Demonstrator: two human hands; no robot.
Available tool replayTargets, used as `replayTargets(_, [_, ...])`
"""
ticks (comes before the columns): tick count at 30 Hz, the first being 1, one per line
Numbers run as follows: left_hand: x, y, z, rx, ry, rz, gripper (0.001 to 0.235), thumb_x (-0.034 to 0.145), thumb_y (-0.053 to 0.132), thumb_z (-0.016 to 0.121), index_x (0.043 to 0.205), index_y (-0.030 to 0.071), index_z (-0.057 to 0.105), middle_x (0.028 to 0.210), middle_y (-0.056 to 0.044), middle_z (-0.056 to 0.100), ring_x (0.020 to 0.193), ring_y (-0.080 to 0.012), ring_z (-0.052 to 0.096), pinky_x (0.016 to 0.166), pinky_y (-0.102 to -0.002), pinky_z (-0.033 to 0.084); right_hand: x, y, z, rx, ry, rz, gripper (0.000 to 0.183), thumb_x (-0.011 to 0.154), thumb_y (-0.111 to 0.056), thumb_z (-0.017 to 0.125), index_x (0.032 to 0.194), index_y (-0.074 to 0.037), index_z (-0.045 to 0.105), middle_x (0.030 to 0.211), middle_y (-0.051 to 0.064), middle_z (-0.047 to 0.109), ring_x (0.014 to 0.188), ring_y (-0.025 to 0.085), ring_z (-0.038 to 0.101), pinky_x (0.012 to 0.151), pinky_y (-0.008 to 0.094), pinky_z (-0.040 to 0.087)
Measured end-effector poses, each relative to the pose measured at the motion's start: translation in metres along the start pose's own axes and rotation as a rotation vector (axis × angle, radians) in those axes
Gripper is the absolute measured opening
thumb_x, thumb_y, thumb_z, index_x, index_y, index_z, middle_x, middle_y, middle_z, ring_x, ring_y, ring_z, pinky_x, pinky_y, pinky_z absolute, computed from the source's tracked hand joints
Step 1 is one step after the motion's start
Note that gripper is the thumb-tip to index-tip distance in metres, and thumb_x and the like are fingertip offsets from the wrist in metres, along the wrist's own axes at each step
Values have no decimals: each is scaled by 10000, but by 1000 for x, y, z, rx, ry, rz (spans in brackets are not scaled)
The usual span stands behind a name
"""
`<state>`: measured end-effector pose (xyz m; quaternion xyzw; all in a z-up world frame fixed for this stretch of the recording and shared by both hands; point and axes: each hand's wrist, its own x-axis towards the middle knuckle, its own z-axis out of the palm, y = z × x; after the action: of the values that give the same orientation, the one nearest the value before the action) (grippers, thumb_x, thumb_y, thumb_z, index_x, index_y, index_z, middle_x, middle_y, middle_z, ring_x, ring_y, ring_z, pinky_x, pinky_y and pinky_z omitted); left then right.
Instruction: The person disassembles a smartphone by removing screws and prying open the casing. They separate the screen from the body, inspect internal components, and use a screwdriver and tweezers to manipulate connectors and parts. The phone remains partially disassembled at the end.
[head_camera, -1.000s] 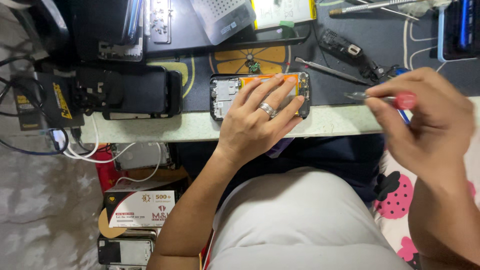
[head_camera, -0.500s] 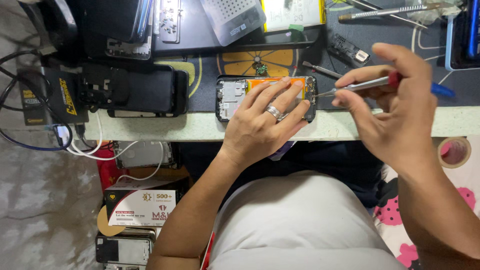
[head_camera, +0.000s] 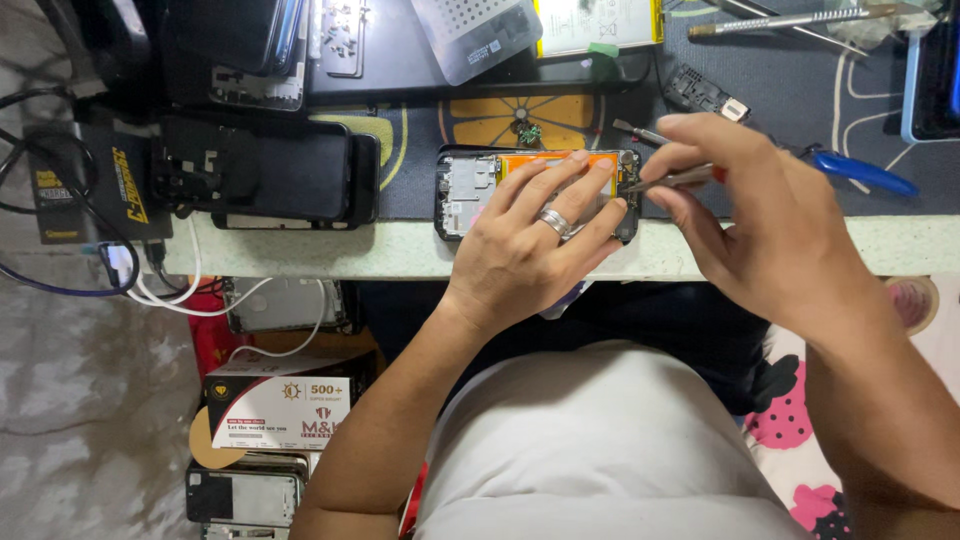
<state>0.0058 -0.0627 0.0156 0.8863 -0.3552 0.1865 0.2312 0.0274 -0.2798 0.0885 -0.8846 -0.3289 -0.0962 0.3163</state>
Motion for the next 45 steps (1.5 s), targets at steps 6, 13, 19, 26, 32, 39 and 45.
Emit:
replayTargets(6, [0,1,1,-1,6,-7,342,991,323,777,1250,114,696,1410,-113,604,1357,-296,559,1151,-449,455,15,2,-3,2,-127,11,509,929,-15,784,1358,-17,512,1016,145,699,924,313,717,762,397,543])
replayTargets(13, [0,1,1,0,7,-13,344,981,330,788,1245,128,699,1371,-106,616,1346,-288,565,1149,-452,460,24,8,-10,45,-192,-92,514,854,64,697,1327,-39,525,983,143,704,892,339,705,752,406,566])
replayTargets(19, [2,2,0,-4,15,-22,343,967,324,795,1234,130,701,1366,-99,623,1342,-282,568,1139,-448,463,23,5,-5,3,-185,24,522,939,-14,765,1374,-45,477,1011,133,710,946,307,734,775,394,566])
replayTargets(26, [1,2,-1,-7,17,-19,348,965,322,797,1234,126,699,1364,-101,621,1340,-284,567,1139,-450,461,21,6,-6,73,-165,-34,557,885,34,739,1360,-12,452,1019,159,704,928,321,725,757,402,565])
replayTargets(32, [1,2,-1,-1,17,-18,339,966,321,796,1232,136,697,1378,-96,617,1341,-282,567,1136,-451,460,20,5,-8,55,-194,-42,566,888,45,727,1385,-19,463,1072,141,718,959,327,725,770,402,569])
replayTargets(39, [0,2,-1,-9,21,-25,338,976,321,796,1233,128,692,1414,-94,603,1352,-277,560,1151,-451,452,16,1,-9,9,-157,-10,580,870,60,758,1367,-5,465,1046,150,721,929,304,735,750,374,572])
replayTargets(45, [-2,-1,2,-26,16,-28,332,987,316,791,1238,123,690,1442,-97,588,1353,-272,554,1165,-449,440,-10,1,-20,-3,-48,120,583,850,66,786,1303,52,418,983,142,751,621,118,517,569,249,375])
